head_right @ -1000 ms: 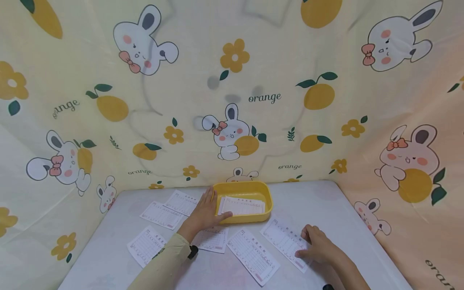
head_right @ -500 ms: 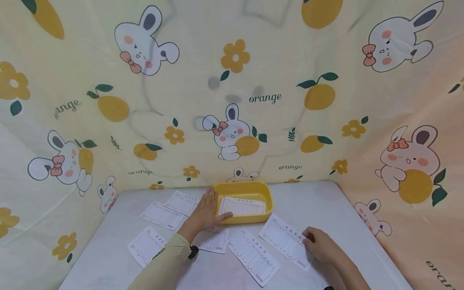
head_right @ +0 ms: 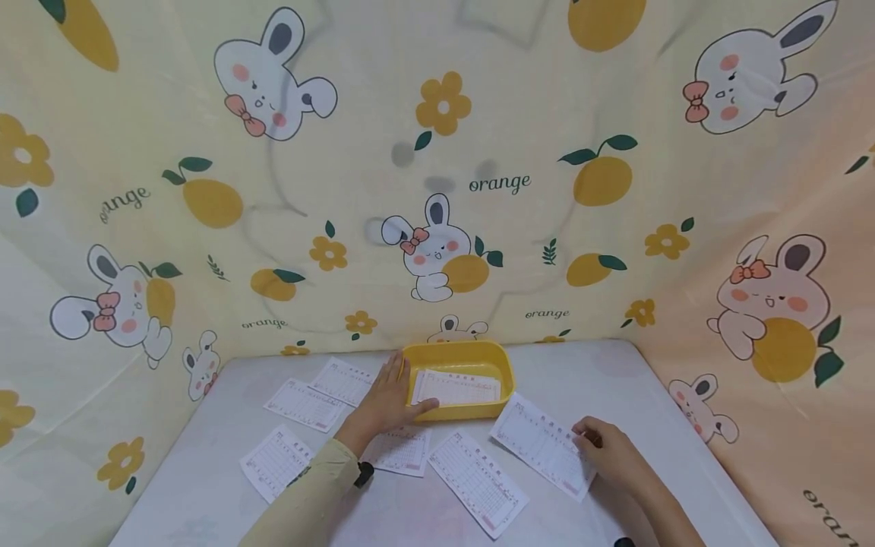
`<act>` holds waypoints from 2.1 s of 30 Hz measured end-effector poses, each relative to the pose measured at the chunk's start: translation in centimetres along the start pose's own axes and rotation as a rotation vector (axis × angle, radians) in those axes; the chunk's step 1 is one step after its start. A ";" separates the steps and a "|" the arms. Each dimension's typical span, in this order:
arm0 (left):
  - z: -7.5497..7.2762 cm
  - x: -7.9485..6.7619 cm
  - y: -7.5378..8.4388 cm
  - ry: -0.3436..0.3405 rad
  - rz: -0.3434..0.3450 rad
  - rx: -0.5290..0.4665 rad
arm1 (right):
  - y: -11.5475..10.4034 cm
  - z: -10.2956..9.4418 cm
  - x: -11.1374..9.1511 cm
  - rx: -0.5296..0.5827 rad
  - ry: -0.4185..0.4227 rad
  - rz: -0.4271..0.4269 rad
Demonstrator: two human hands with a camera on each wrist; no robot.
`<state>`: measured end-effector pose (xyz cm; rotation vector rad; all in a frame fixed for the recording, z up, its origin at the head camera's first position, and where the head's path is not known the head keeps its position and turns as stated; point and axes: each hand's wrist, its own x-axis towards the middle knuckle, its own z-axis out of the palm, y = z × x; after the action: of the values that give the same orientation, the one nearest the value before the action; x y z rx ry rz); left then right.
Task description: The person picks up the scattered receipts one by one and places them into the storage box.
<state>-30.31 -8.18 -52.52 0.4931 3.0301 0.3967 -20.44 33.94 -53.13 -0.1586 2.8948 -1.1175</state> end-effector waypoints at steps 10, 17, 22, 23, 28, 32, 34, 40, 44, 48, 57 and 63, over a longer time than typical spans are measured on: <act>0.0 0.0 0.0 -0.007 -0.002 -0.003 | -0.1 -0.7 -0.2 0.059 0.074 -0.083; 0.1 0.0 0.0 0.000 0.004 -0.008 | -0.7 -0.7 0.5 0.062 0.075 -0.056; 0.3 0.1 -0.1 0.008 -0.003 -0.017 | -1.4 -0.4 1.0 0.066 0.106 -0.074; 0.3 0.1 -0.1 0.011 -0.003 -0.021 | -1.5 -0.3 1.1 0.069 0.110 -0.075; 0.0 0.0 0.0 0.014 0.000 -0.017 | -2.4 -0.2 1.6 0.068 0.118 -0.063; -0.2 -0.1 0.1 0.010 0.001 -0.017 | -3.0 -0.1 2.0 0.065 0.134 -0.054; -0.3 -0.2 0.1 0.011 0.002 -0.022 | -3.2 0.0 2.2 0.071 0.145 -0.058; -0.1 -0.1 0.1 0.008 0.000 -0.011 | -4.1 0.5 2.9 0.075 0.192 -0.100; 0.1 0.0 0.1 0.003 -0.008 -0.003 | -4.6 0.6 3.5 0.082 0.209 -0.135; 0.1 0.0 0.1 -0.001 -0.014 -0.007 | -5.2 0.7 4.1 0.101 0.200 -0.142; -0.1 0.0 0.2 0.001 -0.007 0.011 | -6.4 1.1 6.0 0.097 0.207 -0.181; 0.0 0.0 0.1 0.011 0.003 0.013 | -7.4 1.4 7.0 0.090 0.206 -0.188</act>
<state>-30.25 -8.08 -52.52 0.4979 3.0452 0.3820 -26.68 26.85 -49.15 -0.3379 3.0518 -1.3680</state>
